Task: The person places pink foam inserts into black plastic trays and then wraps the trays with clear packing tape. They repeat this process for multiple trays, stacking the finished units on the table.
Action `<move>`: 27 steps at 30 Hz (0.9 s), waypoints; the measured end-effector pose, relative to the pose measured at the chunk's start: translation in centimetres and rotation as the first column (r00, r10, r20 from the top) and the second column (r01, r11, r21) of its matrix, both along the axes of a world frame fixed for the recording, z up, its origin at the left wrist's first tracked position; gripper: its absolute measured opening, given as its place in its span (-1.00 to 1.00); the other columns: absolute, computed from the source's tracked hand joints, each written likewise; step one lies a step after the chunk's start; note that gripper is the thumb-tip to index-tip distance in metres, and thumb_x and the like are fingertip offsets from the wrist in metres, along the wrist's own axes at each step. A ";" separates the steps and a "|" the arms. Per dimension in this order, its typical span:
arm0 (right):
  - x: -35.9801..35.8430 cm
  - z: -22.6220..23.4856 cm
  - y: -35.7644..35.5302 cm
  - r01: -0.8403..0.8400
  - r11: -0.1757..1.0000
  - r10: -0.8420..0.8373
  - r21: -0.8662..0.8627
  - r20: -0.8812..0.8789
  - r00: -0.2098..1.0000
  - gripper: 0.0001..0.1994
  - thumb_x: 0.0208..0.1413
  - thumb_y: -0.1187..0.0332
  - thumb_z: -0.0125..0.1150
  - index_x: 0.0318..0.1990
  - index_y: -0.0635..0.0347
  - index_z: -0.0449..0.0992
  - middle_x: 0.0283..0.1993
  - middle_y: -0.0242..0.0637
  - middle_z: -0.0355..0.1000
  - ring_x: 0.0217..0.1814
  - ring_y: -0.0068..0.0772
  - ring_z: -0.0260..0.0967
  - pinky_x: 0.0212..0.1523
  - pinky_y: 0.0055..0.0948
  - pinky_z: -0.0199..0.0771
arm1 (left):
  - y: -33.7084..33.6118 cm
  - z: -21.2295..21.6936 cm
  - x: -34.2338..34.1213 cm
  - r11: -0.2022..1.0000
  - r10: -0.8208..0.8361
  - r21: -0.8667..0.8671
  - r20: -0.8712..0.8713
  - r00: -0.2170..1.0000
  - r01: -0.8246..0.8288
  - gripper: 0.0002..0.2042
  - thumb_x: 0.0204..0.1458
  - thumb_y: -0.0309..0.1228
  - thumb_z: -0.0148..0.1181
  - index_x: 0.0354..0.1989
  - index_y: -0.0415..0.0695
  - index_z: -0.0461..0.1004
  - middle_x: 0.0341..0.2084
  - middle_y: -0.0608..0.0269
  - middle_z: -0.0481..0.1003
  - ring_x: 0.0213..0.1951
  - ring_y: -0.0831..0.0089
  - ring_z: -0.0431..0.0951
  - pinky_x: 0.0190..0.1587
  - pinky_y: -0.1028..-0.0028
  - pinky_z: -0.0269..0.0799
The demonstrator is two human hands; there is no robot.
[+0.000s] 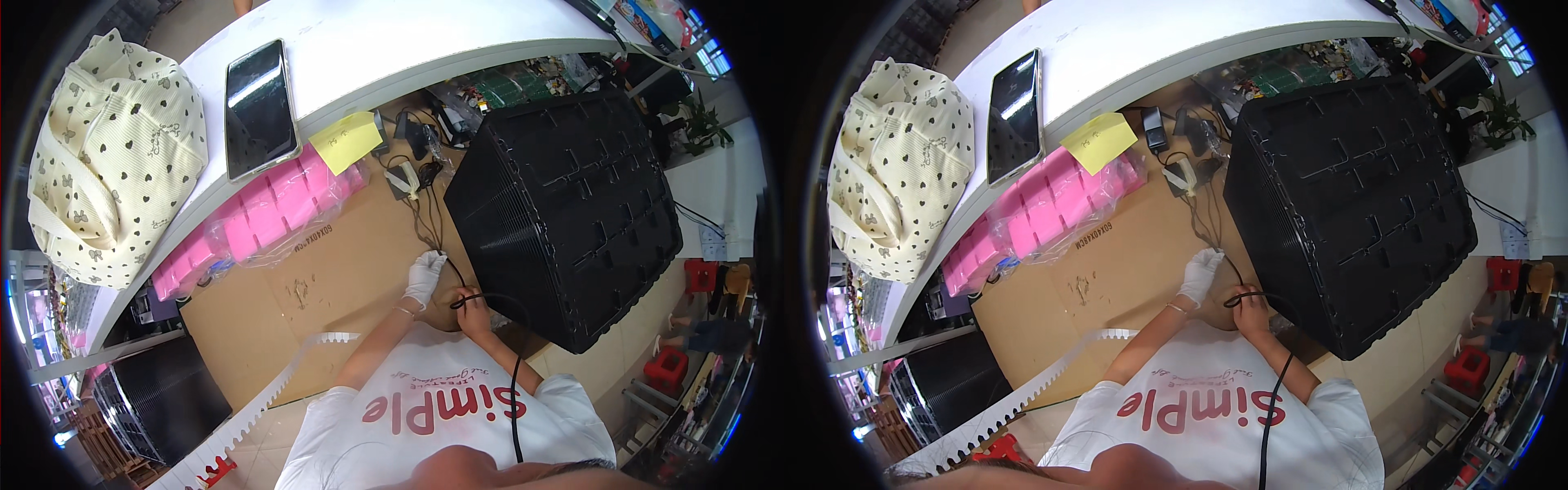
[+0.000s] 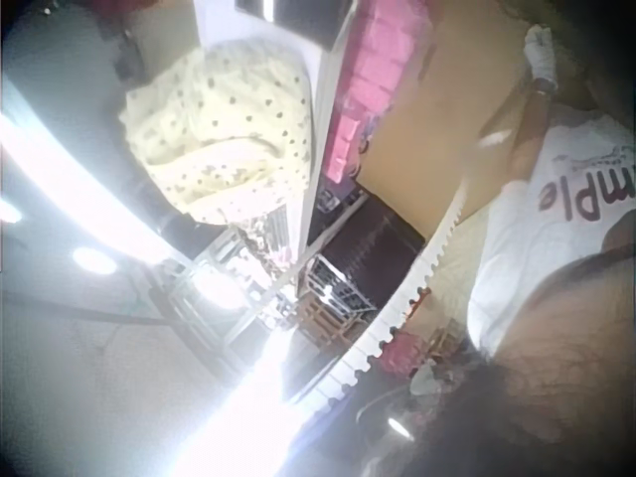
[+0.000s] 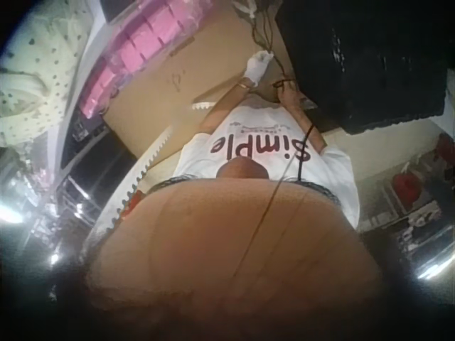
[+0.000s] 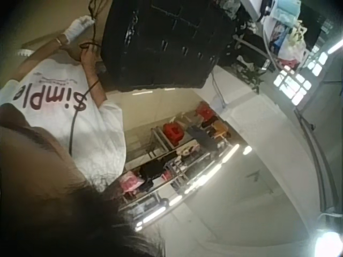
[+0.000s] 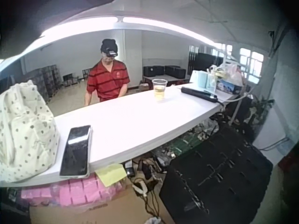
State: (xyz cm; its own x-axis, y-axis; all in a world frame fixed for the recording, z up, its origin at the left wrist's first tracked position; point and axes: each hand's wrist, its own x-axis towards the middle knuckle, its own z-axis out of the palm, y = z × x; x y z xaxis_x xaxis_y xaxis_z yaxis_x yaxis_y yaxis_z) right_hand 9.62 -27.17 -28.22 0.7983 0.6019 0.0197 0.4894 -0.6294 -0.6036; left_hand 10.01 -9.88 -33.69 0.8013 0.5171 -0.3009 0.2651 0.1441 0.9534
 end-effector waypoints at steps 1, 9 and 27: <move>0.0 0.2 0.1 0.011 1.000 -0.011 -0.017 -0.002 1.000 -0.76 0.15 0.40 0.01 -0.04 0.20 0.39 -0.03 -0.06 0.34 0.05 0.07 0.29 0.01 -0.15 0.34 | -0.1 -0.4 0.2 1.000 -0.011 -0.001 0.031 0.999 0.011 -0.83 0.13 -0.45 0.13 -0.16 -0.26 0.50 -0.31 0.27 0.57 -0.25 0.52 0.52 -0.11 0.52 0.40; 0.3 -0.6 -0.8 0.012 0.995 -0.017 -0.102 -0.047 0.999 -0.57 -0.03 0.59 0.01 0.07 0.22 0.34 0.07 -0.02 0.27 0.11 0.08 0.25 0.10 -0.14 0.31 | -0.9 0.6 0.8 0.987 -0.106 0.113 -0.053 0.993 0.112 -0.79 0.16 -0.59 -0.02 -0.04 -0.28 0.41 -0.18 0.16 0.52 -0.07 0.38 0.52 0.02 0.46 0.40; 0.4 1.9 -3.4 -0.186 0.982 0.187 0.025 -0.222 0.957 -0.44 0.03 0.47 0.06 0.26 0.13 0.17 0.14 0.06 0.26 0.11 0.06 0.27 0.13 -0.19 0.31 | -0.5 15.8 -9.7 0.917 -0.295 0.281 0.000 0.956 0.283 -0.68 0.18 -0.35 0.05 0.08 -0.19 0.37 -0.01 0.02 0.42 -0.02 0.26 0.46 0.04 0.39 0.36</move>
State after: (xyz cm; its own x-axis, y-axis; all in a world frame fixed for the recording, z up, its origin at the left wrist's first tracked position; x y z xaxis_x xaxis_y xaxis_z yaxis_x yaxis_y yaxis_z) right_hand 10.06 -30.55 -26.33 0.6567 0.7405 -0.1426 0.4509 -0.5372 -0.7128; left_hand 0.27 -10.41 -17.93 0.9368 0.3190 -0.1436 0.2152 -0.2017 0.9555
